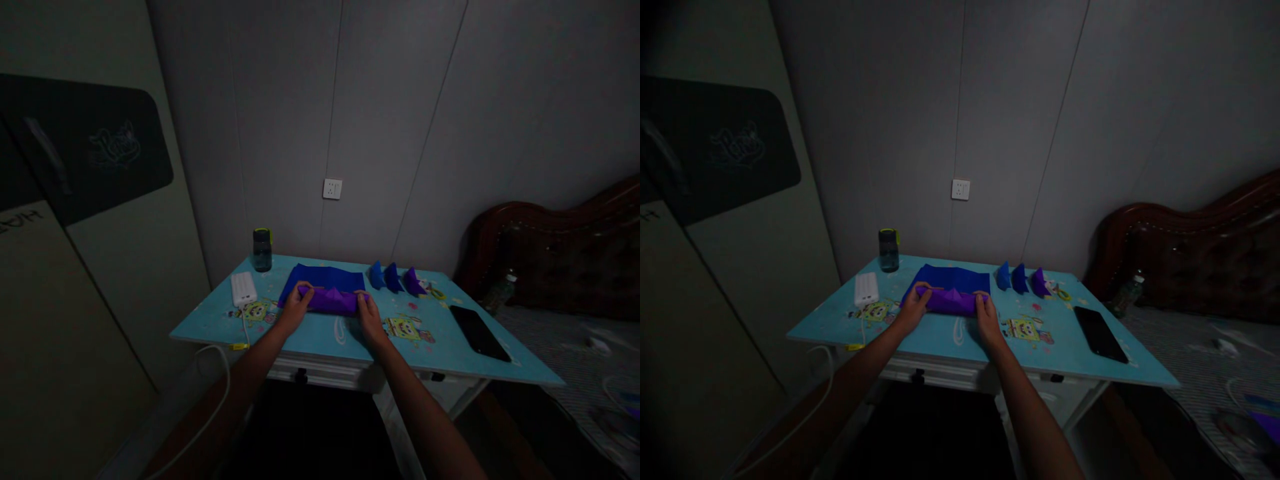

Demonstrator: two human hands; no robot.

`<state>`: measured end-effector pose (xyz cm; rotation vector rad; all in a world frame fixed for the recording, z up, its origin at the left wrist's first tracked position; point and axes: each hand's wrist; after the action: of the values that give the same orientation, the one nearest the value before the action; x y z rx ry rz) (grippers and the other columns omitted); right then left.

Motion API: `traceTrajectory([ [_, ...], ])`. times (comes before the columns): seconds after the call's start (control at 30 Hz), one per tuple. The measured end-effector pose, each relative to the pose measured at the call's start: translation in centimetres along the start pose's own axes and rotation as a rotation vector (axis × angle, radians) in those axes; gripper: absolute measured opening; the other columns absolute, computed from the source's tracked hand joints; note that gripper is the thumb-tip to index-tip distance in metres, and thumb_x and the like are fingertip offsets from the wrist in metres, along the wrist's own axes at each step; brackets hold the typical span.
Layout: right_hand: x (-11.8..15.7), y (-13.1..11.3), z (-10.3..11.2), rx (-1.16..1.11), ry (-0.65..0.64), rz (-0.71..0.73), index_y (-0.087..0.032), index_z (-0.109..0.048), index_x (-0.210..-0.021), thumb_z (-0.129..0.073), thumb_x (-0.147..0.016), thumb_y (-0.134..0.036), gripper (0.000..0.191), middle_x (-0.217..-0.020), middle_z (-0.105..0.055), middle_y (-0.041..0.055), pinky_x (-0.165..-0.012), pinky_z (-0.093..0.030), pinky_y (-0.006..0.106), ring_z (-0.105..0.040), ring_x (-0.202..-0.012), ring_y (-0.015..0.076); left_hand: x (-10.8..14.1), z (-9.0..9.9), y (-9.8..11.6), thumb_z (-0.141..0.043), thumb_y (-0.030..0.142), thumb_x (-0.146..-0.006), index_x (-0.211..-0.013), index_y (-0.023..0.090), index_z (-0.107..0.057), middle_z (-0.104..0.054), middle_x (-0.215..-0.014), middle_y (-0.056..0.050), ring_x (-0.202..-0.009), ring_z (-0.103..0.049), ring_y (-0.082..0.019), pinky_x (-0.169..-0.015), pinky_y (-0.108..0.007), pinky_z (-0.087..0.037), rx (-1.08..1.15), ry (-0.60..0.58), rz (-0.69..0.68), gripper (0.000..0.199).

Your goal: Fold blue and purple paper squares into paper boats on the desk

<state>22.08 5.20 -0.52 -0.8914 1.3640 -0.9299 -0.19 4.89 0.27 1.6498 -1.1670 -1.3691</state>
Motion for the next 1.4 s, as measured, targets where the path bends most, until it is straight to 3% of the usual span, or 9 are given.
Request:
traceTrajectory([
  [0.17, 0.2, -0.5, -0.4, -0.045, -0.052, -0.023, -0.024, -0.05, -0.119, -0.053, -0.084, -0.062, 0.052, -0.093, -0.063, 0.0052, -0.072, -0.049, 0.034, -0.06, -0.084, 0.023, 0.1, 0.0, 0.2, -0.071, 0.056, -0.074, -0.107, 0.024, -0.051, -0.067, -0.095, 0.0, -0.078, -0.067, -0.015, -0.061, -0.023, -0.053, 0.038, 0.029, 0.044, 0.05],
  [0.3, 0.4, -0.9, -0.8, -0.089, -0.084, -0.03, -0.024, -0.048, -0.121, -0.068, -0.073, -0.059, 0.063, -0.102, -0.067, 0.0081, -0.081, -0.051, 0.037, -0.063, -0.092, 0.025, 0.2, -0.2, 0.5, -0.074, 0.056, -0.071, -0.115, 0.022, -0.055, -0.07, -0.099, -0.003, -0.085, -0.069, -0.018, -0.068, -0.027, -0.056, 0.076, -0.015, 0.084, 0.057],
  [0.53, 0.2, -0.7, -0.7, -0.134, -0.047, 0.008, -0.023, -0.053, -0.113, -0.071, -0.073, -0.055, 0.055, -0.103, -0.066, 0.0079, -0.088, -0.049, 0.04, -0.062, -0.096, 0.0248, 1.0, -0.8, 0.3, -0.086, 0.042, -0.06, -0.119, 0.015, -0.062, -0.073, -0.103, -0.01, -0.089, -0.071, -0.024, -0.082, -0.039, -0.058, 0.079, -0.165, 0.184, 0.069],
  [0.8, -0.1, -0.3, -0.6, -0.14, -0.026, 0.028, -0.022, -0.055, -0.105, -0.073, -0.072, -0.049, 0.046, -0.097, -0.064, 0.0057, -0.088, -0.048, 0.04, -0.061, -0.091, 0.023, 1.2, -0.8, 0.1, -0.084, 0.044, -0.062, -0.101, 0.012, -0.071, -0.077, -0.08, -0.007, -0.075, -0.074, -0.026, -0.08, -0.043, -0.059, -0.023, -0.182, 0.223, 0.052],
  [0.93, 0.3, -0.7, -0.9, -0.16, -0.036, 0.029, -0.029, -0.043, -0.126, -0.072, -0.075, -0.048, 0.061, -0.103, -0.062, 0.0032, -0.08, -0.052, 0.038, -0.063, -0.081, 0.0185, 0.9, -0.6, 0.2, -0.077, 0.046, -0.069, -0.089, 0.014, -0.074, -0.078, -0.082, -0.008, -0.082, -0.074, -0.027, -0.085, -0.043, -0.057, -0.093, -0.125, 0.164, 0.038],
  [1.07, 0.9, -1.1, -1.0, -0.009, -0.044, 0.084, -0.031, -0.033, -0.138, -0.071, -0.078, -0.045, 0.072, -0.119, -0.055, 0.0059, -0.067, -0.05, 0.031, -0.058, -0.068, 0.0124, 0.6, -0.6, 0.3, -0.073, 0.044, -0.074, -0.085, 0.016, -0.075, -0.078, -0.089, -0.008, -0.088, -0.073, -0.026, -0.089, -0.041, -0.055, -0.169, -0.046, 0.089, 0.029],
  [1.23, 1.3, -1.3, -1.0, 0.14, -0.187, 0.099, -0.024, -0.055, -0.125, -0.066, -0.083, -0.042, 0.047, -0.076, -0.058, -0.002, -0.053, -0.04, 0.026, -0.05, -0.057, 0.0136, 0.8, -0.7, 0.4, -0.077, 0.037, -0.069, -0.087, 0.017, -0.076, -0.078, -0.085, -0.006, -0.085, -0.072, -0.025, -0.088, -0.041, -0.055, -0.235, -0.077, 0.043, 0.027],
  [1.4, 1.4, -1.6, -1.2, 0.22, -0.269, 0.11, -0.022, -0.066, -0.104, -0.059, -0.087, -0.043, 0.028, -0.068, -0.061, -0.0017, -0.056, -0.039, 0.027, -0.051, -0.057, 0.0156, 0.8, -0.5, 0.2, -0.078, 0.038, -0.067, -0.089, 0.017, -0.075, -0.078, -0.088, -0.005, -0.084, -0.07, -0.024, -0.085, -0.039, -0.054, -0.282, -0.149, 0.028, 0.03],
])
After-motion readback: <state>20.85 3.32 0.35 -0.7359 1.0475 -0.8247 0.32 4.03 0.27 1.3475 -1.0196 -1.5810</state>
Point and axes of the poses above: each hand's wrist, its own x-axis away from the middle knuckle, its own z-axis out of the back of the hand, y = z × x
